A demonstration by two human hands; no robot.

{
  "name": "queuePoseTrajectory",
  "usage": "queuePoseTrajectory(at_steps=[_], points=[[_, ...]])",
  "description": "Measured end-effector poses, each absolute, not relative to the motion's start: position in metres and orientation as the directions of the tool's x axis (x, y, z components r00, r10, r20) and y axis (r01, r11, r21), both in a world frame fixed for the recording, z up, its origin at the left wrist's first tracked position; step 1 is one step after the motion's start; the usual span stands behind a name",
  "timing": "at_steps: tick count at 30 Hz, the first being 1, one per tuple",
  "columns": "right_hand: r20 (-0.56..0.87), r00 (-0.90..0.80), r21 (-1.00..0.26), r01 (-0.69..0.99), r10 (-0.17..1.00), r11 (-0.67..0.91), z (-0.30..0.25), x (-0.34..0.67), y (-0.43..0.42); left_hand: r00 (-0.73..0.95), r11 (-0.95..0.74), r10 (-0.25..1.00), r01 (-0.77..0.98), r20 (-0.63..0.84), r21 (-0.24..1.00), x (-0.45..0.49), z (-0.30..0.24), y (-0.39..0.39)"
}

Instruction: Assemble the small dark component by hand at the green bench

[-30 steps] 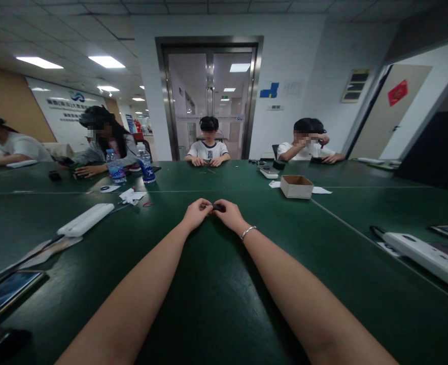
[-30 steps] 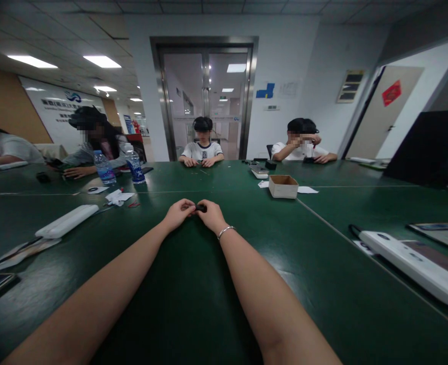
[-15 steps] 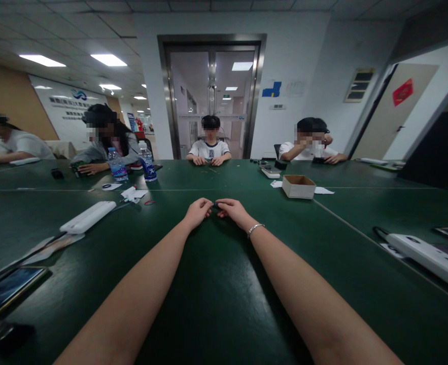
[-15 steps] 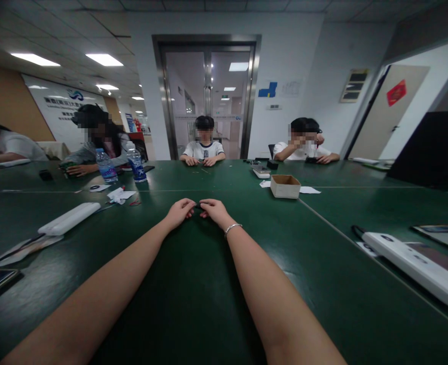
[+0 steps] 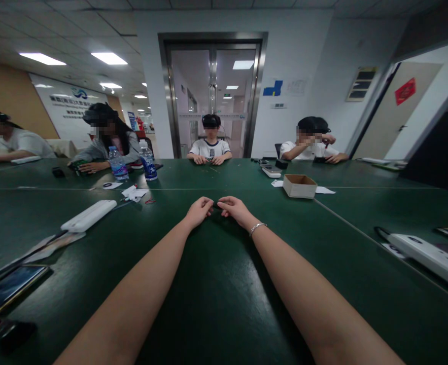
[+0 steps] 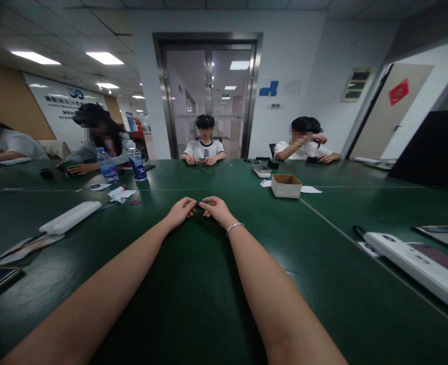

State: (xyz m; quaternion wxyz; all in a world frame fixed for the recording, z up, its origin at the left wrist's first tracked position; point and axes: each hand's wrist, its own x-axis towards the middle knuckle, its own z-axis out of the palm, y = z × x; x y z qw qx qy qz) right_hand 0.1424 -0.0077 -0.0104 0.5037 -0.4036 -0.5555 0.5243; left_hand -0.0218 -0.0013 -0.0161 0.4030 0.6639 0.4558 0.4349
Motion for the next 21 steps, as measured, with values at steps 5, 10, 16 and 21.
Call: queuePoseTrajectory(at_steps=[5, 10, 16, 21], points=[[0.104, -0.161, -0.989, -0.124, 0.981, 0.085, -0.0099, 0.1424, -0.0074, 0.236, -0.266, 0.947, 0.206, 0.216, 0.942, -0.0233, -0.0151, -0.0032], [0.056, -0.145, -0.993, -0.111, 0.988, 0.040, -0.0068, 0.1418, -0.0104, 0.254, -0.269, 0.943, 0.201, 0.215, 0.942, -0.0239, -0.0150, -0.0031], [0.045, -0.141, -0.995, -0.100, 0.989, 0.031, -0.0051, 0.1414, -0.0116, 0.246, -0.258, 0.949, 0.255, 0.196, 0.932, -0.0239, -0.0143, -0.0034], [0.044, -0.143, -0.994, -0.106, 0.989, 0.029, -0.0067, 0.1411, -0.0099, 0.252, -0.266, 0.948, 0.284, 0.196, 0.921, -0.0242, -0.0156, -0.0020]])
